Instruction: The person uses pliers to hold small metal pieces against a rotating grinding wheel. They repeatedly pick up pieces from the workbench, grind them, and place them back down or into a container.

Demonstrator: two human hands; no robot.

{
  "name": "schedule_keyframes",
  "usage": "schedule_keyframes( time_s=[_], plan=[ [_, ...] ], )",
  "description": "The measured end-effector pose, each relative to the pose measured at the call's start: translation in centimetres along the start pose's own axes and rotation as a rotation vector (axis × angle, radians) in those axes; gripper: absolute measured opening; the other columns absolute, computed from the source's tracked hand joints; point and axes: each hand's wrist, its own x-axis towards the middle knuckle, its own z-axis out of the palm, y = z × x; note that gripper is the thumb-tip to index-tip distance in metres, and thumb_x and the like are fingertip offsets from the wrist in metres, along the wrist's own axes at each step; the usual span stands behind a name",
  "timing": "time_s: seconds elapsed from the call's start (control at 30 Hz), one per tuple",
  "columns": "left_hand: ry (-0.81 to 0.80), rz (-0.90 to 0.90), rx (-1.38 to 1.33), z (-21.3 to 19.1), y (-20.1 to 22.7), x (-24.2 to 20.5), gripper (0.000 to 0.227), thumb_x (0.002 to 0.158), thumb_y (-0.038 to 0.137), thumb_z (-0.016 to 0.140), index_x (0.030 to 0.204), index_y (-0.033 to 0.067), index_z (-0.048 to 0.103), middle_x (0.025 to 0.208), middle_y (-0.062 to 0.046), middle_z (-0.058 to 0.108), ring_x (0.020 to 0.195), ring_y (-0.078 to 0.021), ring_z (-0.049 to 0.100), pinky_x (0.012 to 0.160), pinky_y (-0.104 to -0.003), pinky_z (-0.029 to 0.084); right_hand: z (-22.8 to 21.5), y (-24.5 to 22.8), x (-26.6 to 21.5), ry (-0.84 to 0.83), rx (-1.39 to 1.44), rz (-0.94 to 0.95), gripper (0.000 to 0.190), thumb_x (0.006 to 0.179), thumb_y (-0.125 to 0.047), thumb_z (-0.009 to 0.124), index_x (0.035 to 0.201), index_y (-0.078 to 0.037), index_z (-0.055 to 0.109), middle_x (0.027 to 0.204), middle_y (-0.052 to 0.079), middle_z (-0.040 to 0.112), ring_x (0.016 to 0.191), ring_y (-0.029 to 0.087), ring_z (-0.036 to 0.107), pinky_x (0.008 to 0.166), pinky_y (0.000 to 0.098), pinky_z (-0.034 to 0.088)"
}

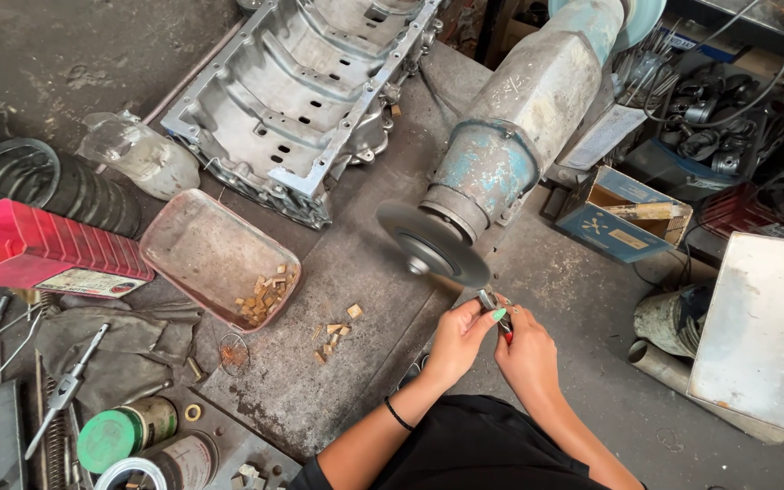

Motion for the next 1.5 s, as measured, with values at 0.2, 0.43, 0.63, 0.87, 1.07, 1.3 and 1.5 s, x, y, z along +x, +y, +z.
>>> schedule_keyframes(
  time_s=[0.2, 0.43, 0.63, 0.87, 1.07, 1.3, 1.5],
  plan=[
    [0.062, 0.030, -0.056, 0.1, 0.1, 0.0, 0.028, 0.097, 0.012, 0.064, 0.118, -0.0064, 0.066, 0.108, -0.019, 0.071, 0.103, -0.0118, 0.063, 0.092, -0.033, 0.054, -2.2, -3.0, -0.3, -0.033, -0.118, 0.099, 0.032, 0.084, -0.017, 0.057, 0.116, -0.015, 0.060, 0.096, 0.008, 0.065, 0.093, 0.038, 0.067, 0.084, 0.0520, 0.056],
    [0.063, 0.004, -0.104, -0.8, -1.5, -0.4, 0.029, 0.098, 0.012, 0.062, 0.121, -0.0045, 0.065, 0.114, -0.016, 0.070, 0.107, -0.0111, 0.060, 0.097, -0.032, 0.051, -0.6, -0.6, -0.1, -0.070, -0.216, 0.049, 0.028, 0.084, -0.020, 0.057, 0.112, -0.017, 0.061, 0.093, 0.006, 0.063, 0.089, 0.032, 0.068, 0.082, 0.0475, 0.058],
    [-0.035, -0.028, -0.114, -1.8, 1.9, -2.2, 0.030, 0.090, 0.011, 0.067, 0.119, 0.0058, 0.064, 0.112, -0.005, 0.071, 0.108, -0.0106, 0.065, 0.103, -0.026, 0.050, -2.7, 0.5, 0.2, -0.490, 0.214, 0.064, 0.022, 0.096, -0.029, 0.050, 0.113, -0.021, 0.062, 0.060, 0.005, 0.053, 0.057, 0.021, 0.048, 0.062, 0.0325, 0.040],
    [-0.065, 0.178, 0.326, -4.9, 6.7, -5.0, 0.032, 0.091, 0.010, 0.066, 0.122, 0.0148, 0.064, 0.105, -0.003, 0.069, 0.093, -0.0127, 0.066, 0.081, -0.025, 0.050, -3.6, 1.6, 1.5, -0.938, 0.498, -0.179, 0.029, 0.098, -0.031, 0.058, 0.076, -0.013, 0.056, 0.062, -0.002, 0.047, 0.057, 0.010, 0.044, 0.056, 0.0272, 0.038],
    [-0.094, 0.301, 0.953, -6.8, 9.2, -9.6, 0.013, 0.091, 0.014, 0.064, 0.102, 0.0095, 0.065, 0.103, -0.005, 0.057, 0.093, -0.0255, 0.063, 0.077, -0.039, 0.049, -4.8, -2.7, 2.3, -1.086, 0.070, -0.442, 0.015, 0.098, -0.027, 0.059, 0.090, -0.015, 0.063, 0.065, -0.004, 0.043, 0.064, 0.012, 0.039, 0.063, 0.0295, 0.038],
    [0.304, 0.121, 1.039, -8.1, 5.7, -14.9, 0.019, 0.085, 0.013, 0.069, 0.103, 0.0174, 0.066, 0.092, -0.003, 0.051, 0.081, -0.0272, 0.061, 0.060, -0.044, 0.048, -2.7, -7.4, 2.2, -1.125, -0.174, -0.662, 0.026, 0.098, -0.038, 0.055, 0.084, -0.016, 0.054, 0.066, 0.001, 0.055, 0.065, 0.016, 0.052, 0.064, 0.0328, 0.041],
    [0.810, 0.216, 0.940, -10.1, 5.1, -21.5, 0.021, 0.091, 0.020, 0.067, 0.111, 0.0123, 0.069, 0.090, -0.005, 0.057, 0.083, -0.0248, 0.064, 0.073, -0.034, 0.049, -0.2, -12.0, 1.1, -1.145, -0.237, -0.646, 0.026, 0.095, -0.042, 0.052, 0.094, -0.018, 0.062, 0.075, -0.004, 0.062, 0.069, 0.010, 0.056, 0.067, 0.0274, 0.043]
  ],
)
